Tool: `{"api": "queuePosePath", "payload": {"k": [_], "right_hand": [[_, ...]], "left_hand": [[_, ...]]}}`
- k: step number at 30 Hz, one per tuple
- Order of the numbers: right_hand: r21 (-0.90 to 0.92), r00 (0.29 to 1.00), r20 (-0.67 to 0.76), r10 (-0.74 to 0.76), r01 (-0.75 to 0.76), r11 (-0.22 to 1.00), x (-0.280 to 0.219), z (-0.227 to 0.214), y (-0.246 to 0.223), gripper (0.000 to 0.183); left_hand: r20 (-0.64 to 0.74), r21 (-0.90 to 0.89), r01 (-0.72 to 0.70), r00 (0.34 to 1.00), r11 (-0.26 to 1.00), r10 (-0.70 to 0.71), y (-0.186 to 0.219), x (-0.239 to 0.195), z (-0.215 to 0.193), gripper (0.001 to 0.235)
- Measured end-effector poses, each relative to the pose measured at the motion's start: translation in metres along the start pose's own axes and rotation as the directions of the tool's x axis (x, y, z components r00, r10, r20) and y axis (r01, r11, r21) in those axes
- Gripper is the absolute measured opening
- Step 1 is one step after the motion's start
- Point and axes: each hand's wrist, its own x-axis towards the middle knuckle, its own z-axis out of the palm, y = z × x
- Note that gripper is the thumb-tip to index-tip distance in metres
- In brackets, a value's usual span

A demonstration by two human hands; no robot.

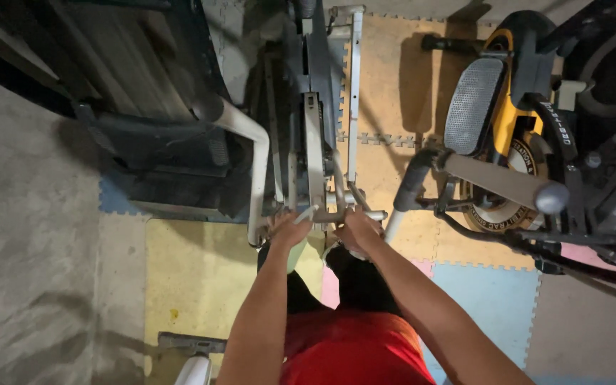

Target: Cleaning and wiping down various parts of an elliptical trainer and a stationary bike using a spray bottle and a cloth.

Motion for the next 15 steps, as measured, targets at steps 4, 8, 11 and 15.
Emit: {"api": "queuePosePath", "payload": {"k": [4, 8, 11, 15], "right_hand": [[-0.008, 0.996, -0.056, -0.071, 0.071, 0.997, -0.014, -0.011, -0.002, 0.076], [0.147, 0.968, -0.242, -0.067, 0.105, 0.984, -0.058, -0.070, -0.026, 0.059], [0.223, 0.924, -0.374, -0.076, 0.170, 0.960, -0.072, -0.087, -0.031, 0.058], [0.400, 0.951, -0.310, 0.005, 0.126, 0.908, -0.083, -0.114, -0.039, 0.062]], "left_hand": [[-0.021, -0.247, 0.086, 0.995, 0.965, -0.094, 0.002, 0.005, 0.007, 0.071], [-0.139, -0.368, -0.016, 0.990, 0.930, -0.038, 0.027, -0.014, -0.015, 0.061], [-0.210, -0.443, -0.026, 0.975, 0.896, -0.075, 0.043, -0.024, -0.017, 0.061], [-0.361, -0.470, -0.166, 0.933, 0.867, -0.017, 0.065, -0.054, -0.036, 0.056]]}}
